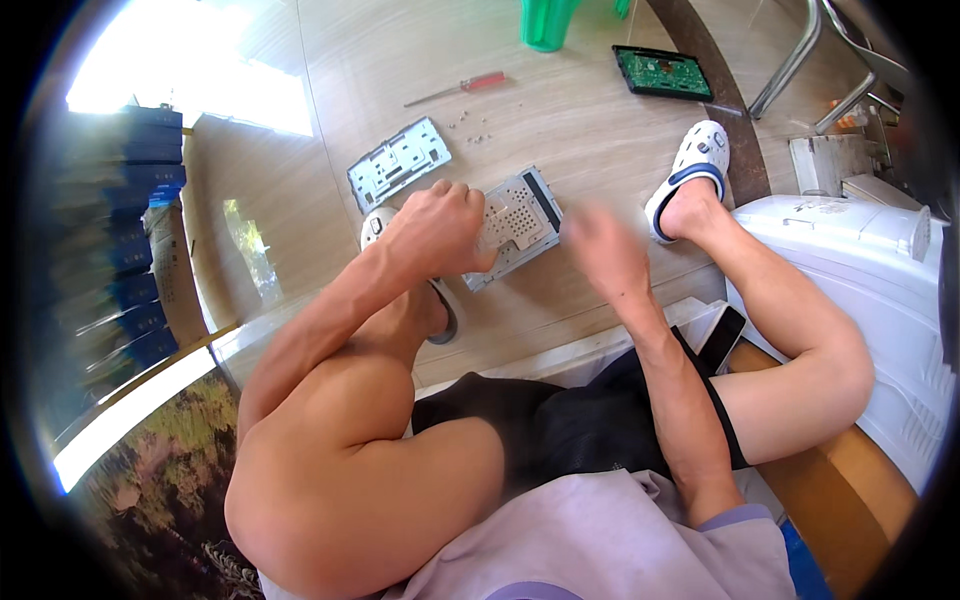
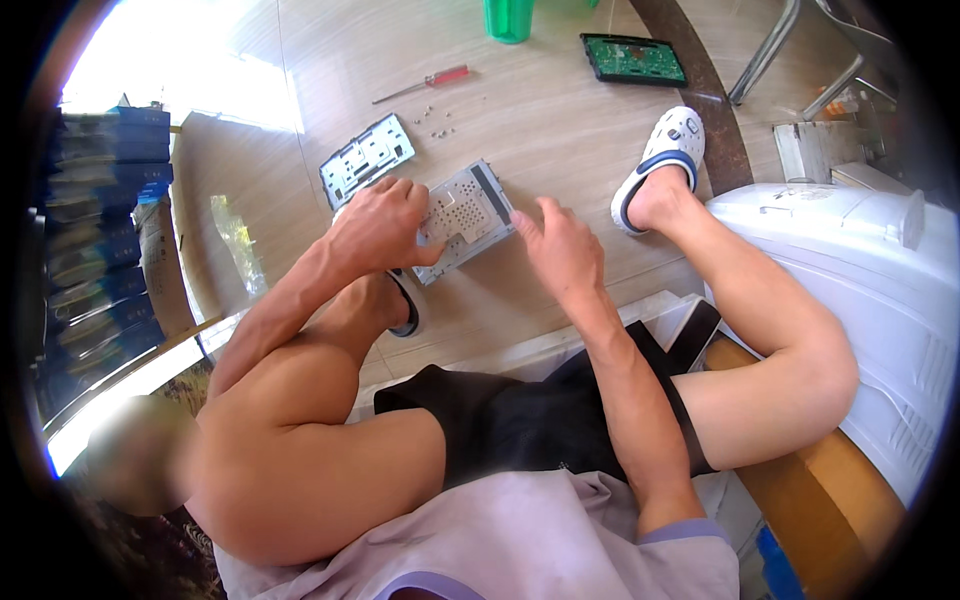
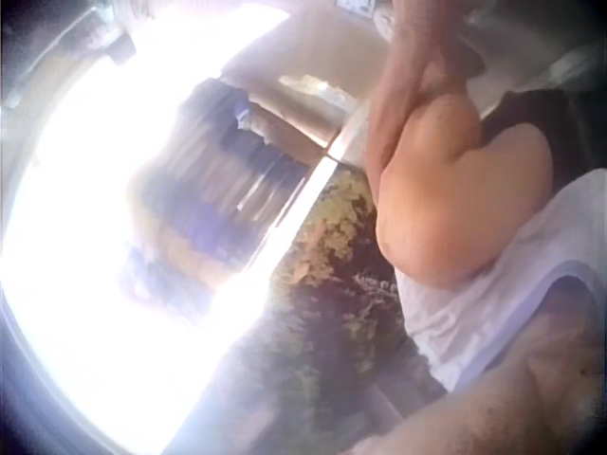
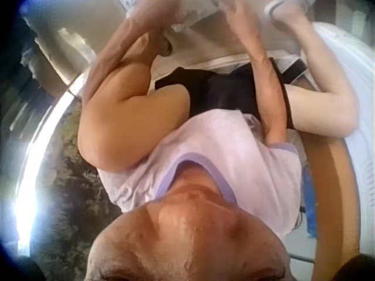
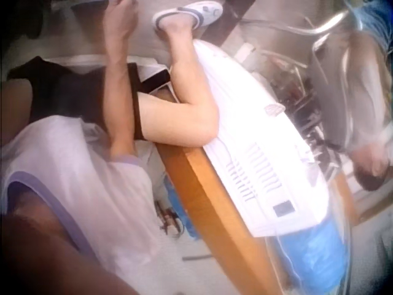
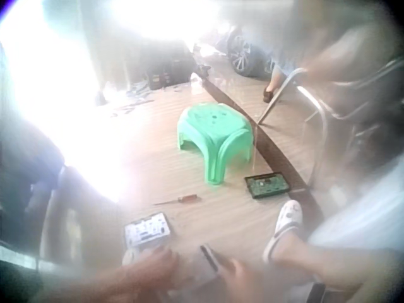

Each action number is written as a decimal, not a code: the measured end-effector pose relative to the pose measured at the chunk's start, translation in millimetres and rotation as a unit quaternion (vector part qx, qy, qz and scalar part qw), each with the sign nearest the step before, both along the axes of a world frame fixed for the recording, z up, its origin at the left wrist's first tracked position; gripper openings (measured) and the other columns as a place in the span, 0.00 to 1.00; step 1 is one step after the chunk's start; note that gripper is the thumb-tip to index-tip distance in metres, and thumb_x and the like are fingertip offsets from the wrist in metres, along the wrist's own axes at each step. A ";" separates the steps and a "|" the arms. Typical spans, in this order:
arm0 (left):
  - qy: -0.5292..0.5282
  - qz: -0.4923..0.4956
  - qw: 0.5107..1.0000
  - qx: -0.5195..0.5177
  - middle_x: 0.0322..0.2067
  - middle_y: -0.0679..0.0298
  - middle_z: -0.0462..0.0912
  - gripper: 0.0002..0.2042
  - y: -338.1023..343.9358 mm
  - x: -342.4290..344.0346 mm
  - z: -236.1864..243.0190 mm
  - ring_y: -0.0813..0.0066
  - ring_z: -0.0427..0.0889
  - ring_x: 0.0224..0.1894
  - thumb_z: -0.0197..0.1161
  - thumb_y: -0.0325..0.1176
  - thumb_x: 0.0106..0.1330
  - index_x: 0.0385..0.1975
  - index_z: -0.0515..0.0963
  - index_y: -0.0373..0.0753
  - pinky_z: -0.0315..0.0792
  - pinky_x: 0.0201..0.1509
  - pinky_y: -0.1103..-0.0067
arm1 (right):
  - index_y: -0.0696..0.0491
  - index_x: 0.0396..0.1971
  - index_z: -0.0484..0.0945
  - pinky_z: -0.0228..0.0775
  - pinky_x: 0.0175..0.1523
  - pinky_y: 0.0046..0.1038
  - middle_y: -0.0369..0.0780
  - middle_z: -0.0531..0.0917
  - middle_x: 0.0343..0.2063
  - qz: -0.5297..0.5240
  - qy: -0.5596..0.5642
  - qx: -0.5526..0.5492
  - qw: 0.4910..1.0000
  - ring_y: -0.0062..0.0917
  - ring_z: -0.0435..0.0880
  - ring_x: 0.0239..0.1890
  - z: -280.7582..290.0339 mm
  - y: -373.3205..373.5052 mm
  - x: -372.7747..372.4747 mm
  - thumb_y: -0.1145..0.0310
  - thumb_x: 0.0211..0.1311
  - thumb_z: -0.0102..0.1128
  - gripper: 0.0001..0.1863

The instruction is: The person disassembles a car stereo by using a screwdriver to remove screws from the metal casing, then lifts off a metal panel and handles the internal components.

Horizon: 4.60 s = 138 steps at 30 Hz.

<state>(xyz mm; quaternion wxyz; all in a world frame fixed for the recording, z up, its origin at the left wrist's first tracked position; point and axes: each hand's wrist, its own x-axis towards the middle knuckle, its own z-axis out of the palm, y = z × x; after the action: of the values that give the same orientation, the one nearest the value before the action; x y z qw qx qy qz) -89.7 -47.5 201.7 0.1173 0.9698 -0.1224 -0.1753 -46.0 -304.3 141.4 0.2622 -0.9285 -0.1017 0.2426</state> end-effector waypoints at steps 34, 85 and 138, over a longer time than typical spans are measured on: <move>0.070 0.144 0.985 -0.066 0.42 0.43 0.85 0.31 31.1 114.8 -127.1 0.53 0.88 0.41 0.68 0.53 0.58 0.46 0.79 0.24 0.82 0.43 0.65 | 0.58 0.50 0.81 0.79 0.45 0.44 0.55 0.87 0.37 -0.024 0.018 0.026 0.999 0.52 0.87 0.43 34.5 13.2 -0.3 0.54 0.75 0.59 0.21; 0.015 0.449 0.852 -0.271 0.46 0.52 0.87 0.14 65.3 -57.0 -40.4 0.60 0.87 0.49 0.66 0.32 0.67 0.50 0.83 0.35 0.77 0.57 0.72 | 0.64 0.61 0.71 0.78 0.44 0.22 0.47 0.89 0.41 0.146 -0.197 0.101 0.964 0.26 0.86 0.38 302.1 4.5 112.7 0.59 0.78 0.57 0.25; 0.021 -0.116 0.976 0.185 0.34 0.67 0.84 0.09 -51.6 -47.3 138.3 0.69 0.83 0.44 0.72 0.33 0.51 0.32 0.85 0.42 0.67 0.46 0.77 | 0.56 0.48 0.82 0.75 0.34 0.29 0.44 0.81 0.30 0.406 -0.298 -0.084 0.859 0.34 0.83 0.32 270.1 5.4 94.2 0.75 0.66 0.66 0.12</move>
<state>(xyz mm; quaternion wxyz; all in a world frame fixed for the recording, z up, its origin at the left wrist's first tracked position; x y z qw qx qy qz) -137.0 -99.2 340.0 -0.0828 0.9500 -0.1969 -0.2276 48.2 -298.9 411.6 0.0180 -0.8512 -0.5225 0.0465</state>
